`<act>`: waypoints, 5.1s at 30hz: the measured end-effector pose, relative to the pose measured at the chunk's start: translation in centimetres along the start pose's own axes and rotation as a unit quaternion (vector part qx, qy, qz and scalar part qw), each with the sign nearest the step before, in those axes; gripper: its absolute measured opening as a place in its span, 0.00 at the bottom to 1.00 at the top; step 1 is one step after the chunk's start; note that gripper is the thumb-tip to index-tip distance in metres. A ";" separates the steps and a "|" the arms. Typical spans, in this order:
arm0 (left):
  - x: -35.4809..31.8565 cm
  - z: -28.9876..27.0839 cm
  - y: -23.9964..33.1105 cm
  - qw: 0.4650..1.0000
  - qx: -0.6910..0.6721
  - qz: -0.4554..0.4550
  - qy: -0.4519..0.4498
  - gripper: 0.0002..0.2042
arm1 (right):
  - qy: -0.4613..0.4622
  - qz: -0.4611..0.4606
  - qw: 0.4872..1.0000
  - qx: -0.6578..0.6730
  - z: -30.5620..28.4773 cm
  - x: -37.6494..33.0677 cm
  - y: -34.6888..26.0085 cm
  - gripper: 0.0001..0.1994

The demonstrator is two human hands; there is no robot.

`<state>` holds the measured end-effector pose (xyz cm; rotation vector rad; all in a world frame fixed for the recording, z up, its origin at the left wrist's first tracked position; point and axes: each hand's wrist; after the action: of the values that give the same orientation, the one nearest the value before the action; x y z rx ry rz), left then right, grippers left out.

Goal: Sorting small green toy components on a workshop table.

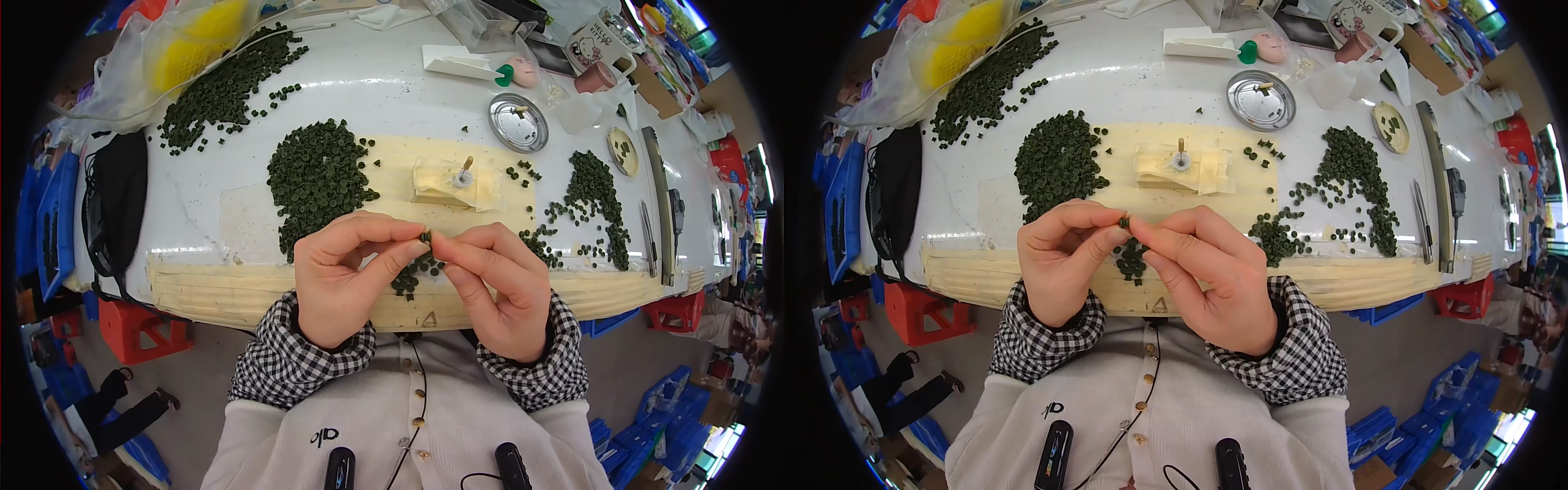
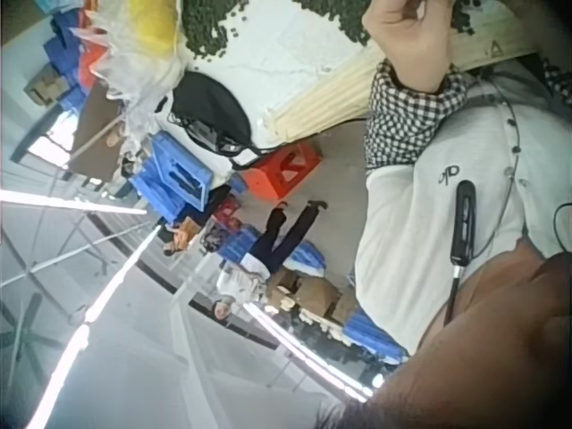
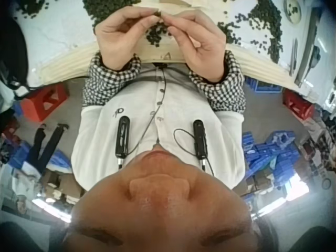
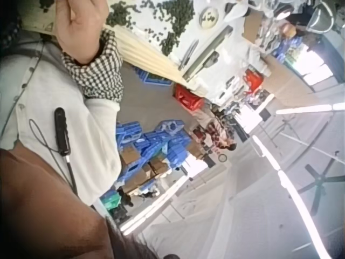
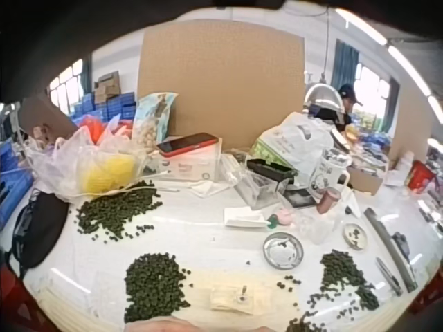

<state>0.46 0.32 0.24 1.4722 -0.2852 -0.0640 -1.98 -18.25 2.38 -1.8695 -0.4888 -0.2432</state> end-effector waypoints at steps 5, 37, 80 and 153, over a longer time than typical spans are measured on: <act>0.0 0.1 0.1 1.000 0.011 0.003 -0.003 0.07 | 0.002 -0.013 1.000 -0.011 0.1 0.0 0.1 0.15; -1.7 -2.4 0.9 0.998 0.060 -0.027 0.010 0.10 | 0.066 0.027 0.909 -0.410 -5.6 -0.1 3.7 0.04; 1.1 0.1 1.3 1.000 0.015 -0.004 -0.026 0.09 | -0.043 0.003 0.994 0.097 -2.3 4.8 -0.6 0.08; 3.2 -1.3 0.7 0.761 0.617 0.201 -0.013 0.05 | 0.087 0.046 0.986 -0.137 -3.0 -1.1 -0.4 0.08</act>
<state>3.77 0.98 1.33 2.6862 -0.7504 0.5643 -2.93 -21.19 3.37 -2.1085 -0.2574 -0.4254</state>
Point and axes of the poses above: each hand's wrist, its own x-axis towards the middle knuckle, its own z-axis out of the palm, y = z × x, and after that the axes turned 5 degrees about x, right-handed
